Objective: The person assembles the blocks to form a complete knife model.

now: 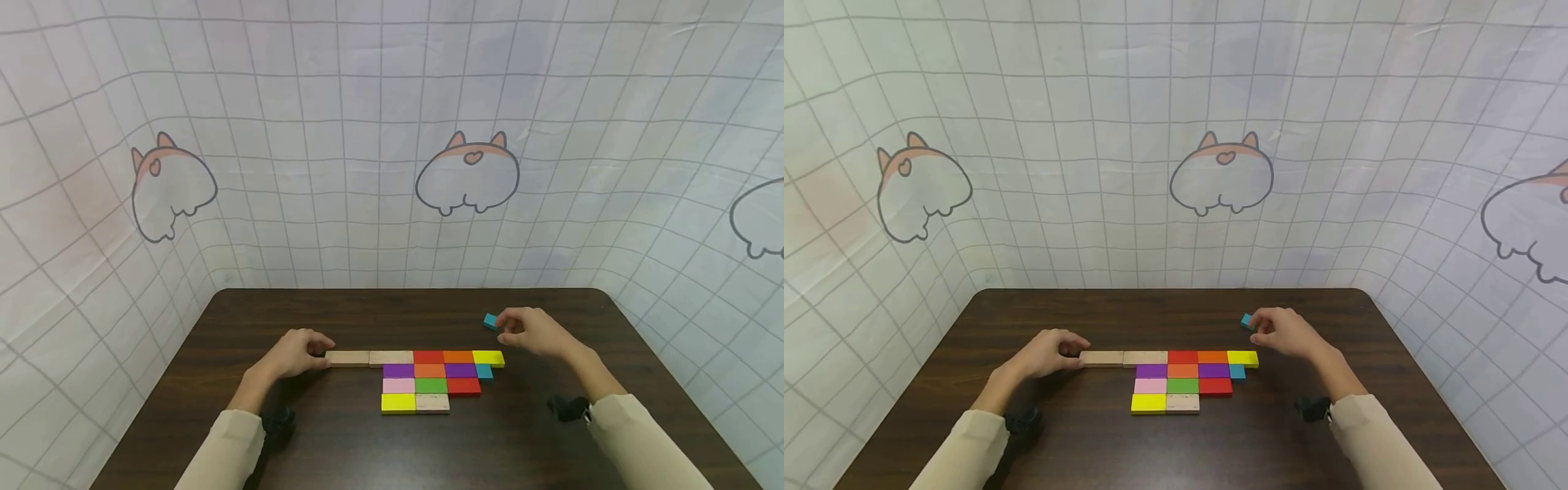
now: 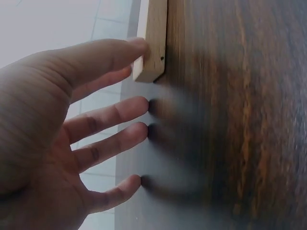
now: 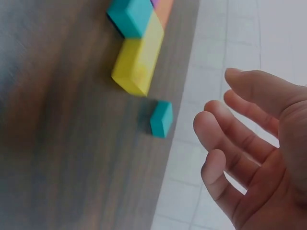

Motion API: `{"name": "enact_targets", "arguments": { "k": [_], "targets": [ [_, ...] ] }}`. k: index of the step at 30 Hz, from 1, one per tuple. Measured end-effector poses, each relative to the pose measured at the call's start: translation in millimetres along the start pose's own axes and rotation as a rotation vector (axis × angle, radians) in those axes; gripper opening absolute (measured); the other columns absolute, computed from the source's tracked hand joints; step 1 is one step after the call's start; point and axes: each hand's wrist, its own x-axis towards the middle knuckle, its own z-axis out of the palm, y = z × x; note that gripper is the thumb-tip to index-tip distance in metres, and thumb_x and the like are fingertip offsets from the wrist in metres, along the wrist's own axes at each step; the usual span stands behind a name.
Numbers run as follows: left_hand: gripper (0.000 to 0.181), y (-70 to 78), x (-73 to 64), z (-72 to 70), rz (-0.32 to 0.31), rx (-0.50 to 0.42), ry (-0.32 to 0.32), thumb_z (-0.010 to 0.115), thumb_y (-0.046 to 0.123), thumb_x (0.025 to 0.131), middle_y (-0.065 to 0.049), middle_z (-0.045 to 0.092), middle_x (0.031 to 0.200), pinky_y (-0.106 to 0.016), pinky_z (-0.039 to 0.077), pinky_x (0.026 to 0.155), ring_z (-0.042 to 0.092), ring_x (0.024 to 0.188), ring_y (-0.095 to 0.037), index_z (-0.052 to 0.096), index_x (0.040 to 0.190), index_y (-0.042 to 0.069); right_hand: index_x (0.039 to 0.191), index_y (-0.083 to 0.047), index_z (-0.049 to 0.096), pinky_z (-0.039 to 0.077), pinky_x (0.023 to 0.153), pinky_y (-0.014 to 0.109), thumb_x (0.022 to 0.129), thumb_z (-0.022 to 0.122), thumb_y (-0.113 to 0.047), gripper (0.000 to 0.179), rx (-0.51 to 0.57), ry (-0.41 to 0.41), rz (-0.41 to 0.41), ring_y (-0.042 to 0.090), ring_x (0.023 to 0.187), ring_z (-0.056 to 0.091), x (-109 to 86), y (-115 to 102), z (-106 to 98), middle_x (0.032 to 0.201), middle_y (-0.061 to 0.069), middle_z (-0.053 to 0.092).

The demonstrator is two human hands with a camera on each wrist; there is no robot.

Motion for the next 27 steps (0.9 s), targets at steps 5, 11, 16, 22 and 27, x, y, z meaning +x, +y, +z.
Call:
{"name": "enact_targets", "arguments": {
  "k": [5, 11, 16, 22, 27],
  "targets": [
    [0.035, 7.7, 2.8, 0.8, 0.039, -0.026, -0.003, 0.082, 0.025, 0.088, -0.002, 0.070, 0.101, -0.036, 0.052, 0.078, 0.058, 0.085, -0.014, 0.075, 0.121, 0.014, 0.128, -0.003, 0.063, 0.055, 0.075, 0.036, 0.097, 0.072, -0.020, 0.036, 0.006, 0.039, 0.042, 0.018, 0.084, 0.062, 12.9, 11.9, -11.3, 0.100, 0.006, 0.069],
    [0.032, 16.8, 6.8, 4.2, 0.071, -0.050, 0.004, 0.083, 0.021, 0.087, -0.005, 0.068, 0.102, -0.033, 0.048, 0.075, 0.053, 0.083, -0.016, 0.077, 0.118, 0.014, 0.137, -0.006, 0.058, 0.057, 0.085, 0.048, 0.096, 0.072, -0.020, 0.045, 0.021, 0.061, 0.073, 0.031, 0.101, 0.064, 26.2, 25.3, -11.3, 0.119, 0.021, 0.067],
    [0.028, 18.8, 9.0, 7.7, 0.063, -0.050, 0.003, 0.084, 0.016, 0.085, -0.003, 0.068, 0.101, -0.033, 0.048, 0.076, 0.054, 0.085, -0.016, 0.079, 0.113, 0.017, 0.142, -0.004, 0.055, 0.056, 0.088, 0.053, 0.096, 0.073, -0.018, 0.051, 0.051, 0.037, 0.089, 0.041, 0.112, 0.061, 38.0, 36.4, -1.9, 0.127, 0.029, 0.062],
    [0.025, 19.0, 10.7, 11.2, 0.040, -0.044, 0.010, 0.085, 0.014, 0.084, 0.003, 0.069, 0.098, -0.030, 0.048, 0.075, 0.055, 0.084, -0.014, 0.081, 0.108, 0.019, 0.143, -0.003, 0.055, 0.057, 0.085, 0.050, 0.096, 0.072, -0.017, 0.053, 0.077, 0.002, 0.123, 0.042, 0.108, 0.062, 48.6, 51.0, 14.6, 0.130, 0.030, 0.060],
    [0.024, 19.0, 9.8, 11.4, 0.039, -0.045, 0.009, 0.084, 0.013, 0.085, 0.003, 0.070, 0.099, -0.030, 0.049, 0.075, 0.055, 0.084, -0.013, 0.081, 0.107, 0.019, 0.140, -0.002, 0.057, 0.056, 0.086, 0.050, 0.095, 0.074, -0.016, 0.050, 0.083, 0.013, 0.126, 0.039, 0.106, 0.062, 52.6, 59.0, 25.6, 0.126, 0.028, 0.063]
  ]
}}
